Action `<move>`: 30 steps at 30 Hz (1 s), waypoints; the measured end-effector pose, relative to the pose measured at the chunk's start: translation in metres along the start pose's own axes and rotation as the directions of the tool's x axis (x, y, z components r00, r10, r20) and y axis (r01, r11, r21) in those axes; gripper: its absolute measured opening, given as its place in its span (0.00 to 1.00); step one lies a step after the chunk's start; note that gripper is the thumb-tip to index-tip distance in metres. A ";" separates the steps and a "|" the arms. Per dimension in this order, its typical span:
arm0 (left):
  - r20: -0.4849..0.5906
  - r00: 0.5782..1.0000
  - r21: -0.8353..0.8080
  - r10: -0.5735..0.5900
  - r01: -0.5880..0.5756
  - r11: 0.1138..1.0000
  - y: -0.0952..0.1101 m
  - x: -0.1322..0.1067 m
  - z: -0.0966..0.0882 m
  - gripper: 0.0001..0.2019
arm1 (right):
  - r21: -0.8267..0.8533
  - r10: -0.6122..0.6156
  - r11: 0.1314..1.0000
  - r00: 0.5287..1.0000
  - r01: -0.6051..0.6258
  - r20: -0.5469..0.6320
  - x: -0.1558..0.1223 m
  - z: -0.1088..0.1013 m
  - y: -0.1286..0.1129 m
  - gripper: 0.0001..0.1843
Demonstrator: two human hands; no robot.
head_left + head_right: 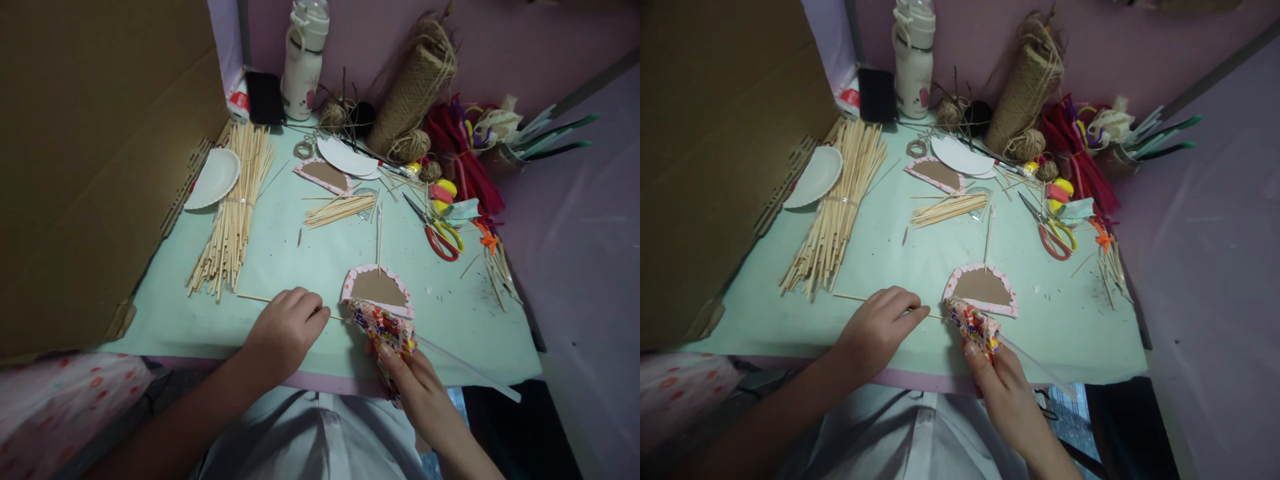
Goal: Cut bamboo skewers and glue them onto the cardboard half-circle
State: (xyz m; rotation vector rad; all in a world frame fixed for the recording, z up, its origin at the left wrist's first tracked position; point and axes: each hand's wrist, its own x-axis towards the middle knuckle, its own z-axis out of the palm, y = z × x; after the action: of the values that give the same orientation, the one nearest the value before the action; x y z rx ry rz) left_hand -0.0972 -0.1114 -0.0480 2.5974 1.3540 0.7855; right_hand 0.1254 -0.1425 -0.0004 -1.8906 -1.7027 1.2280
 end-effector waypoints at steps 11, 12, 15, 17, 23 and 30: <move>0.007 1.000 0.013 -0.006 0.006 1.000 0.000 0.000 0.001 0.09 | -0.010 -0.005 1.000 1.000 0.005 0.023 0.001 0.000 0.001 0.25; 0.009 1.000 0.012 -0.005 0.005 1.000 0.000 0.000 0.001 0.09 | -0.011 -0.009 1.000 1.000 0.009 0.017 0.001 0.000 0.002 0.25; 0.004 1.000 0.011 -0.005 0.005 1.000 0.000 0.000 0.001 0.09 | -0.018 -0.009 1.000 1.000 0.010 0.009 0.001 0.000 0.001 0.25; 0.003 1.000 0.008 -0.005 0.005 1.000 0.000 -0.001 0.001 0.09 | -0.021 -0.009 1.000 1.000 0.010 0.011 0.001 0.000 0.001 0.25; 0.008 1.000 -0.006 -0.005 0.005 1.000 0.000 0.000 0.000 0.08 | -0.014 -0.001 1.000 1.000 0.001 0.024 0.001 0.001 0.005 0.25; 0.009 1.000 -0.002 -0.007 0.007 1.000 0.000 -0.001 0.001 0.08 | 0.007 0.023 1.000 0.999 -0.023 0.032 0.000 0.000 0.004 0.25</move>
State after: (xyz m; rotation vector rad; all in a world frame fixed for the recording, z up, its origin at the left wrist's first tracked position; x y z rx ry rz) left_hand -0.0973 -0.1115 -0.0492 2.5895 1.3583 0.7726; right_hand 0.1278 -0.1437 -0.0034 -1.9010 -1.6952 1.2775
